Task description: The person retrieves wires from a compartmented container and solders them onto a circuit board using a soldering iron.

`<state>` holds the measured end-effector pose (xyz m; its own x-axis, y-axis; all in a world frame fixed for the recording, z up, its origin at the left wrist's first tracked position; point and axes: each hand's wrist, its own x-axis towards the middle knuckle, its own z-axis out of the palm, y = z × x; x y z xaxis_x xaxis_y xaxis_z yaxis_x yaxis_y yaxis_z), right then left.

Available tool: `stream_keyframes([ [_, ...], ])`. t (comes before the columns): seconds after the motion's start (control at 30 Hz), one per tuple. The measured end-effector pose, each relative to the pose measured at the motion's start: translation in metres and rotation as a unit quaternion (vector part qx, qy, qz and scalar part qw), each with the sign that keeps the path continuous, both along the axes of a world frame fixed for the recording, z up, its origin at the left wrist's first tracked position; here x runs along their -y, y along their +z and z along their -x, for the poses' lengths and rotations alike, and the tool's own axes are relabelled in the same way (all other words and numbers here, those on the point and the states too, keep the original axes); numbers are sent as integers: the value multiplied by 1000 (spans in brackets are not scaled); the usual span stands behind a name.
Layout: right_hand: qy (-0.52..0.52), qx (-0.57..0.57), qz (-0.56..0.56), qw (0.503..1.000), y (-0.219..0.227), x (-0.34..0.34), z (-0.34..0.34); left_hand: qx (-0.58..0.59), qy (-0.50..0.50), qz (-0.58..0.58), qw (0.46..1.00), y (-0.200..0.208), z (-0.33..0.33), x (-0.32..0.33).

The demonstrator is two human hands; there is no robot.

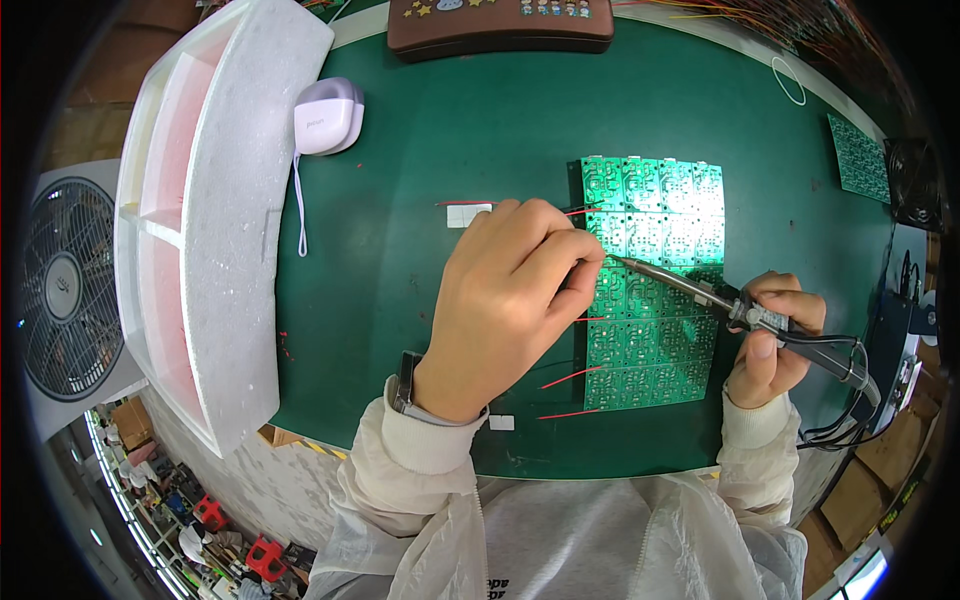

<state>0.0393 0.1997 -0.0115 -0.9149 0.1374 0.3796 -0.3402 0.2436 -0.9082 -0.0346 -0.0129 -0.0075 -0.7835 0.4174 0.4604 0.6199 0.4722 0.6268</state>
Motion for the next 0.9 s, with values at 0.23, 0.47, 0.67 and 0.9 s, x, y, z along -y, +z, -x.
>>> stream_keyframes([
  [0.23,0,-8,1,1000,-1,0,0,5,0,2,1000,0,0,0],
  [0.47,-8,-3,1,1000,-1,1,0,4,1,-1,1000,0,-1,-1],
  [0.67,-6,-9,-2,1000,0,1,0,-6,8,9,1000,0,-1,-1],
  [0.9,-14,-5,-9,1000,1,2,0,-12,11,12,1000,-1,-1,-1],
])
